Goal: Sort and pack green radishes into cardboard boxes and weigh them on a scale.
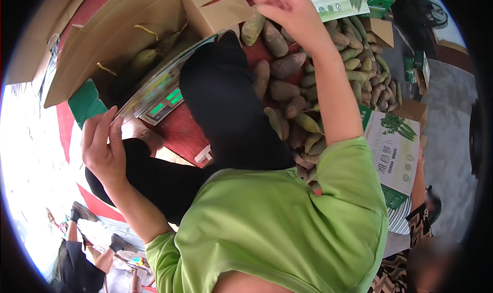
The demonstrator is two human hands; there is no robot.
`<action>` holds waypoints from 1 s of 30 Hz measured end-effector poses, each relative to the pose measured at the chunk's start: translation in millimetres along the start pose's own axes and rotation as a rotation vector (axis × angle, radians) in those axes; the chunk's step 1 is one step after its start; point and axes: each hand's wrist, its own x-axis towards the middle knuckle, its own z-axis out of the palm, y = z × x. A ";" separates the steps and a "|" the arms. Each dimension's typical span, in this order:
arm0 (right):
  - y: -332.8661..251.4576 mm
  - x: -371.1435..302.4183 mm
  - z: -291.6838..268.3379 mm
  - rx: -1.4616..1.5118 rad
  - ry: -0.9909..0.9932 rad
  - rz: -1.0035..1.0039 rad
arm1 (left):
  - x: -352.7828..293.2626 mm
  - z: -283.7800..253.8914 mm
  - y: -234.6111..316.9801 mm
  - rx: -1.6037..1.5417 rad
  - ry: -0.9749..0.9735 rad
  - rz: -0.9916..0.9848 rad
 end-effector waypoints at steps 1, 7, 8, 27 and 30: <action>25.0 -16.5 -6.0 0.007 0.076 0.027 | 0.2 1.5 1.0 0.011 0.023 0.007; 198.0 -150.3 -22.5 -0.447 0.159 0.496 | -0.5 4.7 -1.8 0.044 0.055 -0.026; 213.7 -177.0 -20.7 -0.552 0.154 0.494 | 0.3 6.5 -3.4 0.034 0.080 -0.008; 232.1 -244.9 19.7 -1.311 -0.668 0.259 | 3.4 1.9 -1.4 0.061 0.156 0.131; 223.4 -238.7 18.4 -1.213 -0.577 0.319 | 5.5 1.0 -1.5 0.072 0.160 0.139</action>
